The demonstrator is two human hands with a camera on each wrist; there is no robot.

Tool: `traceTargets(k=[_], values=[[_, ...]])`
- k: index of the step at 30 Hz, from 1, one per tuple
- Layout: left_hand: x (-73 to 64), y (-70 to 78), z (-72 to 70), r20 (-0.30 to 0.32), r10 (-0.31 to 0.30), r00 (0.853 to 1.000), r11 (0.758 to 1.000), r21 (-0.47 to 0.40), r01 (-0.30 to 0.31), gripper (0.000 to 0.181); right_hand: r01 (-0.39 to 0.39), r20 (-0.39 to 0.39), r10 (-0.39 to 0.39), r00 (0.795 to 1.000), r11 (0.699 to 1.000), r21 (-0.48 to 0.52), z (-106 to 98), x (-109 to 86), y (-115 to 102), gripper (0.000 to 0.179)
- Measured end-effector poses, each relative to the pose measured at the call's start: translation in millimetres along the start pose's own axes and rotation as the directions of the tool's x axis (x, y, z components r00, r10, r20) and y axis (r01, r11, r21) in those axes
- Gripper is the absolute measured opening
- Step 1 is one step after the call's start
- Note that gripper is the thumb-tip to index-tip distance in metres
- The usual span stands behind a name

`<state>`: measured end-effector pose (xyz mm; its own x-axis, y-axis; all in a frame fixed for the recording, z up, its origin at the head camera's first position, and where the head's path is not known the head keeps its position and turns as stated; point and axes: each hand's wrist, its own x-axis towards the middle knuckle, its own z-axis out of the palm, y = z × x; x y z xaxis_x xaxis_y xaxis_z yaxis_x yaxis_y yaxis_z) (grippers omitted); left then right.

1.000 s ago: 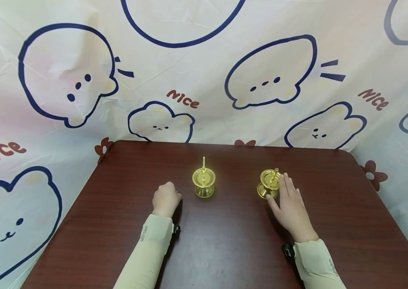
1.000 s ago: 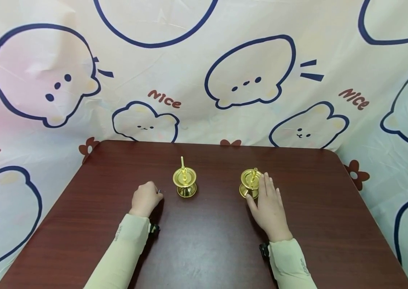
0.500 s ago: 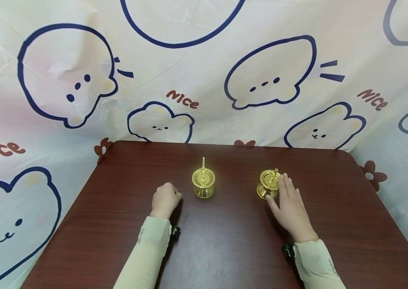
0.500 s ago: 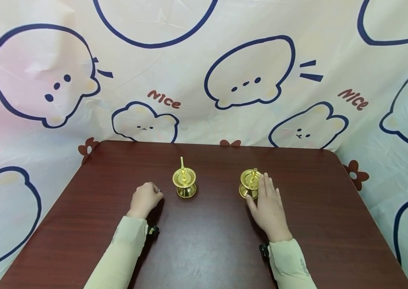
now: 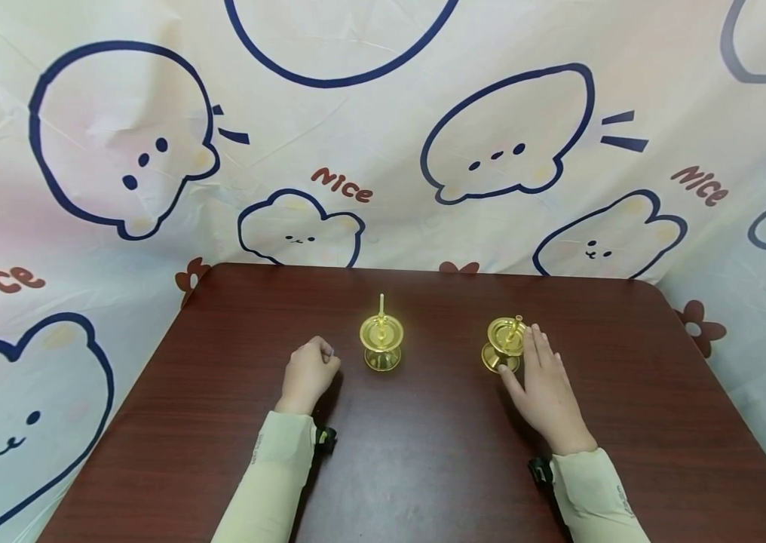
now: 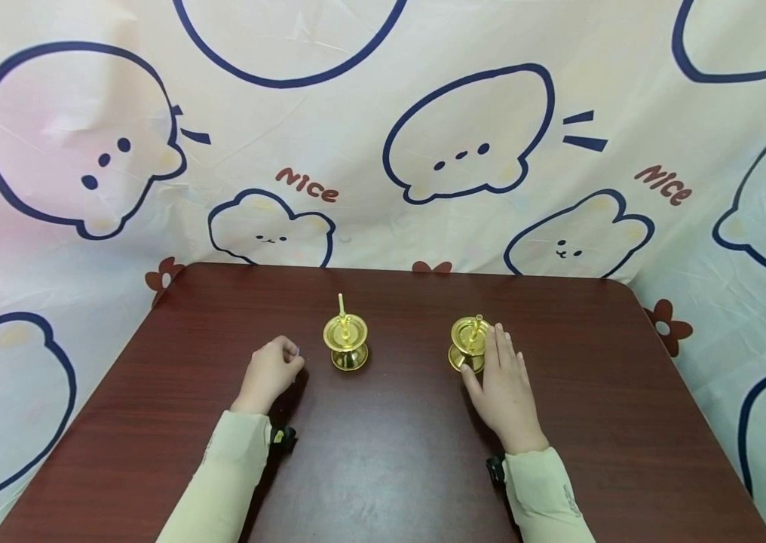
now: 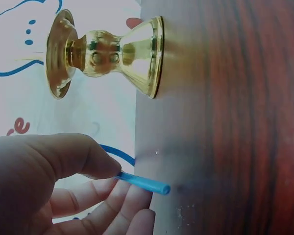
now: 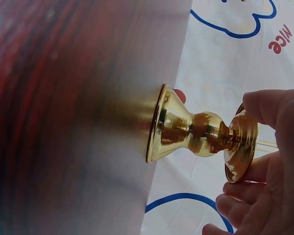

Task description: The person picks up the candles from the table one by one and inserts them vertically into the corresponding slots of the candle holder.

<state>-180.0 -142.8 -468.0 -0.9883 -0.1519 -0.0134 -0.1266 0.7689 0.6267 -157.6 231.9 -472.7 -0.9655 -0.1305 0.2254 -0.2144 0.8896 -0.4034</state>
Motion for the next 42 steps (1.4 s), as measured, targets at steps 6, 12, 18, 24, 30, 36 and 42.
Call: traceTargets(k=[6,12,18,24,30,36,42], values=[[0.4,0.5,1.0,-0.022,0.024,0.999,0.998,-0.053,-0.025,0.012,0.001,0.003,-0.001,1.000,1.000,-0.004,-2.2,-1.0,-0.3,0.077],[-1.0,1.0,1.5,-0.028,0.037,0.999,0.992,-0.116,-0.040,0.012,0.006,-0.003,-0.006,1.000,1.000,-0.008,-2.4,-0.3,-0.6,0.078],[-4.6,3.1,1.0,-0.046,0.066,0.997,0.985,-0.159,-0.072,0.009,-0.003,0.018,0.003,1.000,1.000,-0.015,-2.5,0.4,-0.2,0.081],[-6.6,5.5,1.6,-0.094,0.097,0.991,0.970,-0.214,-0.115,0.009,0.011,0.007,-0.010,1.000,0.999,-0.033,-3.7,0.4,-1.0,0.080],[-8.6,6.6,3.0,-0.148,0.145,0.978,0.955,-0.238,-0.178,0.008,0.022,0.016,-0.021,1.000,0.998,-0.056,-5.3,0.1,-1.3,0.081],[-12.5,8.8,1.3,-0.151,0.177,0.973,0.947,-0.244,-0.210,0.009,0.031,0.026,-0.029,0.999,0.997,-0.070,-8.2,-0.2,-2.4,0.080],[-16.3,12.4,-1.0,-0.171,0.217,0.961,0.935,-0.246,-0.255,0.007,0.034,0.025,-0.032,0.999,0.997,-0.073,-8.3,-0.8,-2.2,0.081]])
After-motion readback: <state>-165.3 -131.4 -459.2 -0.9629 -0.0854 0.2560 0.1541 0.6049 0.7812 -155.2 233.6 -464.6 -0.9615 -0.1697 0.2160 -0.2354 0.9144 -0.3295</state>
